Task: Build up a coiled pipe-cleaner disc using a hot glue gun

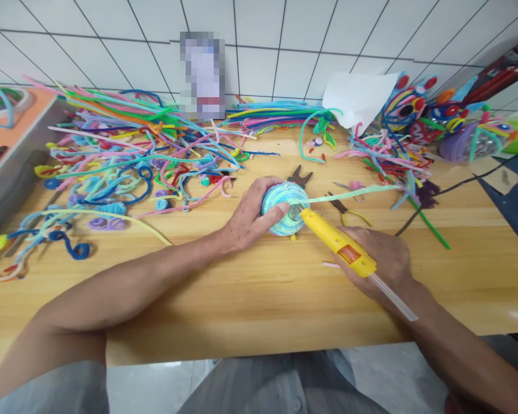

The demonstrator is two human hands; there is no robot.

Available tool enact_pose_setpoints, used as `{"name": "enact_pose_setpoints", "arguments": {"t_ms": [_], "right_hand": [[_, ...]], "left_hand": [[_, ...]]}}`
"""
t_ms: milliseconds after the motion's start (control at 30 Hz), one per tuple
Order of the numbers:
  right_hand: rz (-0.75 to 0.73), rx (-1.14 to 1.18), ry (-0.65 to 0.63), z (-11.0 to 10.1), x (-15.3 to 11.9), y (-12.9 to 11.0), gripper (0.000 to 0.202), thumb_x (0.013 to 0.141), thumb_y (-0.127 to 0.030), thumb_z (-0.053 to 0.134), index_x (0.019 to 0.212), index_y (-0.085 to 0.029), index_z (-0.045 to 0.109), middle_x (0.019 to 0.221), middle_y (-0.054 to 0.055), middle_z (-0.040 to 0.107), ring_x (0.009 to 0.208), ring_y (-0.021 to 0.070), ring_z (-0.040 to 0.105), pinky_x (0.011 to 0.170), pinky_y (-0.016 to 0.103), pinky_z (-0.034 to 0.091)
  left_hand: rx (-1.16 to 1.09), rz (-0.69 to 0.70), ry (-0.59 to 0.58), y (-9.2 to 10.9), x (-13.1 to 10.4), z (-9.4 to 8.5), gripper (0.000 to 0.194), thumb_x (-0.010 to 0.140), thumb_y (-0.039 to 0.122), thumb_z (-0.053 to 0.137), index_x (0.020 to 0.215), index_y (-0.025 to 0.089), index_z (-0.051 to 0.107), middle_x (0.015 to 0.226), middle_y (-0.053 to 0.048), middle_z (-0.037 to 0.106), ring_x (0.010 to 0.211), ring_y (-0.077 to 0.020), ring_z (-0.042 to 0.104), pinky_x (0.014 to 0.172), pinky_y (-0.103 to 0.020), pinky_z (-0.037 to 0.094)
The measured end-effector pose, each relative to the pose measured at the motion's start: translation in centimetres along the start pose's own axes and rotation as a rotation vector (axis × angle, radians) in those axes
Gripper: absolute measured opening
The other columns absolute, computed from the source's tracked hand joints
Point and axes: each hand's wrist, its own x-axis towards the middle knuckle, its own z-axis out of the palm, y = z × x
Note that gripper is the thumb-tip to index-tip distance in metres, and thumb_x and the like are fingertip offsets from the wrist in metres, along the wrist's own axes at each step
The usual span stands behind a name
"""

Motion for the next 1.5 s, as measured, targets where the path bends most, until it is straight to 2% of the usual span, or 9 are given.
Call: {"name": "enact_pose_setpoints", "arguments": {"t_ms": [267,433,767,1167,1500], "right_hand": [[0.008,-0.039,-0.026,-0.05,0.15,-0.22,0.015,0.102,-0.020,0.061,0.116,-0.023,0.063,0.081,0.001,0.080,0.062,0.0168,0.074,0.060,0.028,0.053],[-0.012,-0.035,-0.019,-0.12,0.10,-0.06,0.014,0.102,-0.021,0.061,0.116,-0.022,0.062,0.081,0.001,0.079,0.062,0.0171,0.073,0.060,0.028,0.053],[0.031,-0.024,-0.036,0.32,-0.37,-0.21,0.014,0.102,-0.021,0.061,0.116,-0.023,0.063,0.084,0.002,0.080,0.066,0.0187,0.074,0.064,0.029,0.056],[-0.006,0.017,-0.037,-0.46,-0.13,-0.17,0.015,0.103,-0.021,0.061,0.117,-0.020,0.063,0.085,0.002,0.079,0.065,0.0170,0.074,0.062,0.028,0.055],[0.012,-0.012,-0.036,-0.21,-0.14,0.08,0.017,0.101,-0.019,0.061,0.116,-0.024,0.063,0.082,0.001,0.080,0.064,0.0182,0.075,0.061,0.029,0.056]], "left_hand": [[-0.009,0.001,0.010,-0.01,-0.02,0.05,0.046,0.105,0.048,0.059,0.140,0.019,0.051,0.141,-0.014,0.062,0.133,-0.0293,0.061,0.120,-0.048,0.048],[0.005,-0.005,-0.007,0.20,-0.03,-0.13,0.045,0.105,0.047,0.059,0.140,0.020,0.051,0.139,-0.013,0.064,0.128,-0.0284,0.063,0.115,-0.046,0.051],[0.010,0.005,-0.007,0.18,-0.10,-0.06,0.047,0.105,0.049,0.058,0.141,0.020,0.052,0.141,-0.014,0.063,0.131,-0.0294,0.062,0.118,-0.047,0.049],[-0.018,0.003,0.006,-0.07,-0.01,0.02,0.046,0.105,0.049,0.058,0.139,0.019,0.051,0.140,-0.013,0.063,0.130,-0.0279,0.062,0.116,-0.046,0.050],[-0.021,-0.022,-0.007,0.00,-0.01,0.01,0.048,0.103,0.049,0.060,0.140,0.020,0.051,0.138,-0.014,0.063,0.129,-0.0288,0.062,0.116,-0.048,0.049]]}}
